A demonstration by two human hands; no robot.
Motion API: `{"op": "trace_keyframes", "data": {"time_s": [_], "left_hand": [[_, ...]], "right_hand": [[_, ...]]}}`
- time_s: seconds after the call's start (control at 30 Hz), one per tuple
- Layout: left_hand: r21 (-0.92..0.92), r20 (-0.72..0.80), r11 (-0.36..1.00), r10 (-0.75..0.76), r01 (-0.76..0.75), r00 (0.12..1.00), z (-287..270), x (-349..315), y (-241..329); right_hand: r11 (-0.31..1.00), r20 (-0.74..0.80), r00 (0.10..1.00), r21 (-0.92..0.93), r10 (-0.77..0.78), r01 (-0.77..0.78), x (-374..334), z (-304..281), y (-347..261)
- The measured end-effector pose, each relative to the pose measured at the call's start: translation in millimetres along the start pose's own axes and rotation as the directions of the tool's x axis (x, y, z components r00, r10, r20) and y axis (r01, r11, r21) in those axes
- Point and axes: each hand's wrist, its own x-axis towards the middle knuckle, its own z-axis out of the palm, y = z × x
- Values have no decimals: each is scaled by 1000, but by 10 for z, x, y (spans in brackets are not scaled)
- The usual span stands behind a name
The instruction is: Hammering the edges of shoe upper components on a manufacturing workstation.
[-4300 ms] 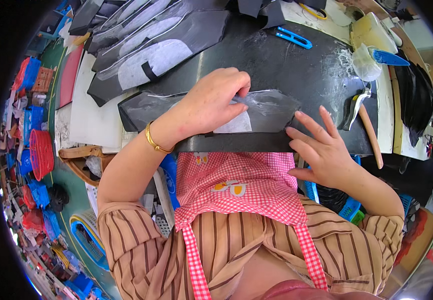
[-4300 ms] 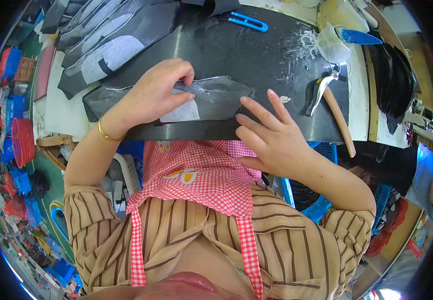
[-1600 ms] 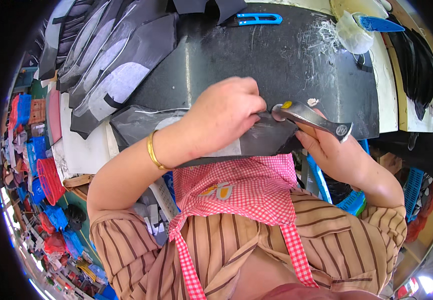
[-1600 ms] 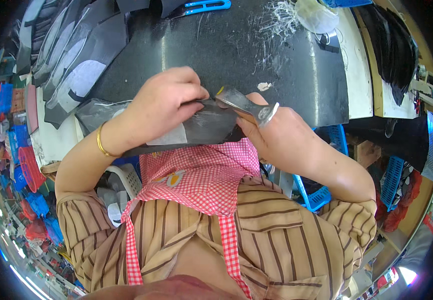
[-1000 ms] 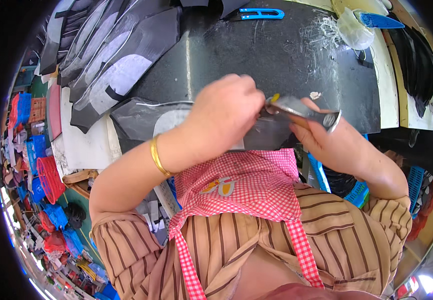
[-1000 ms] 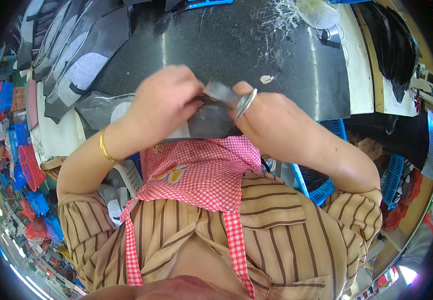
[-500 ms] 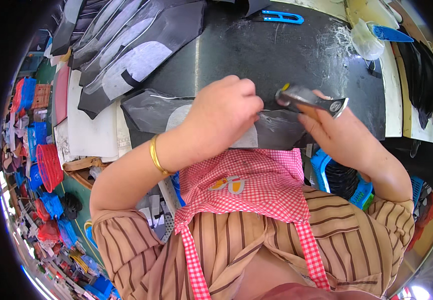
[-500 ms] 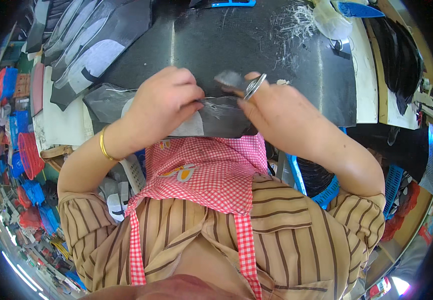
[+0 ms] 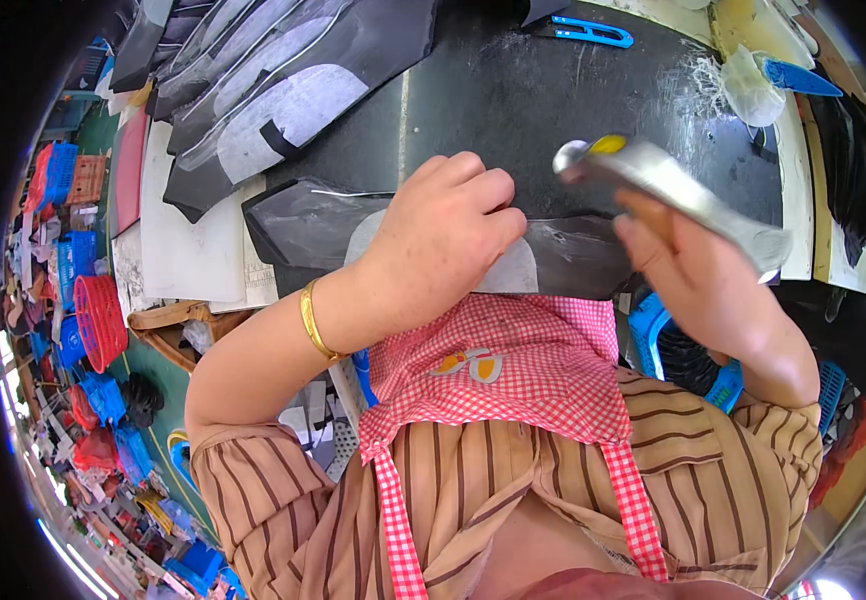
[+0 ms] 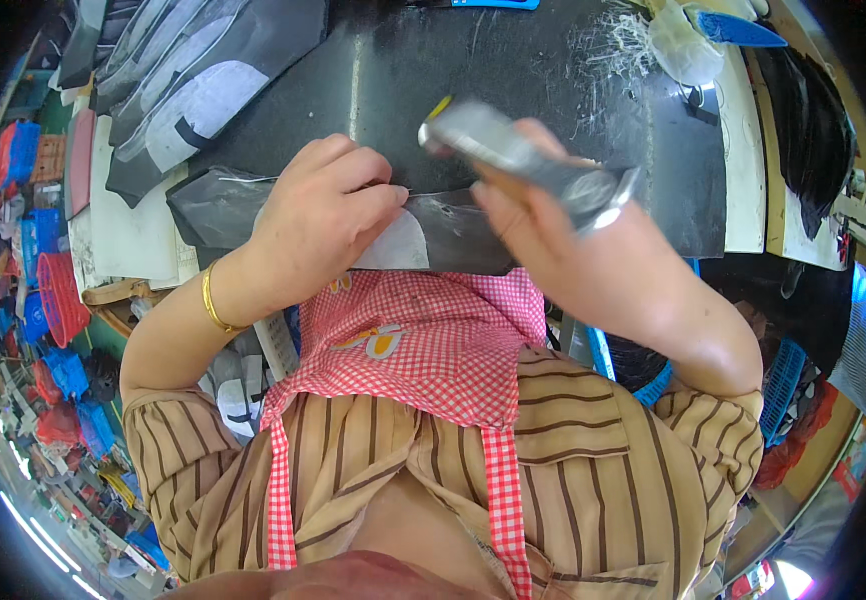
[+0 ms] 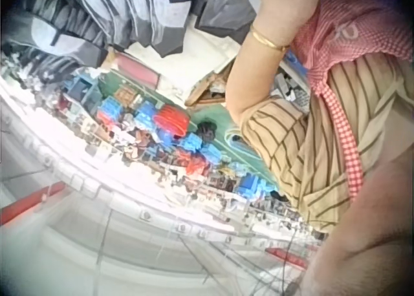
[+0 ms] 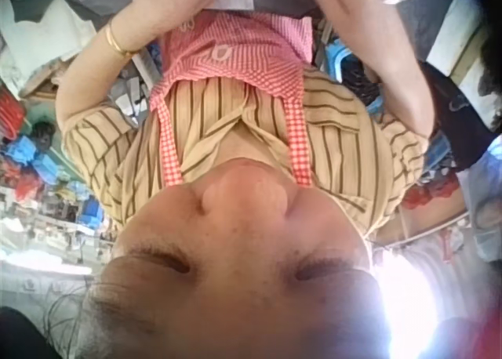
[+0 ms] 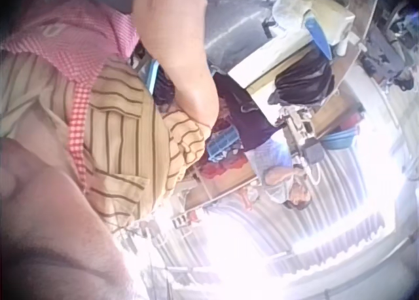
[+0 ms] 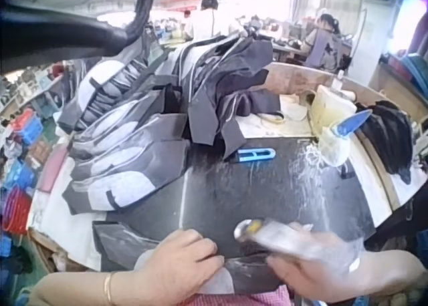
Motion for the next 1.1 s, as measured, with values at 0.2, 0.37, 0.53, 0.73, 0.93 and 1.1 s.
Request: {"op": "trace_keyframes", "data": {"time_s": [0.2, 0.37, 0.53, 0.73, 0.93, 1.1], "left_hand": [[-223, 23, 967, -121, 123, 992, -113, -6, -163], [-135, -3, 988, -69, 68, 998, -101, -145, -126], [-47, -117, 999, -33, 28, 993, -49, -157, -91], [32, -109, 992, -116, 121, 987, -30, -236, 45], [-182, -12, 962, -207, 202, 978, -233, -326, -95], [1, -133, 991, -135, 137, 982, -108, -466, 30]], "right_hand": [[999, 75, 997, 31, -31, 29, -34, 174, 51], [996, -58, 996, 57, -63, 66, 34, 60, -37], [982, 103, 980, -74, -168, 176, 146, 242, -7], [948, 111, 966, -195, -233, 251, 109, 116, -96], [998, 61, 996, -11, -65, 66, 157, 261, -78], [989, 47, 990, 72, -132, 129, 266, 263, -135]]}}
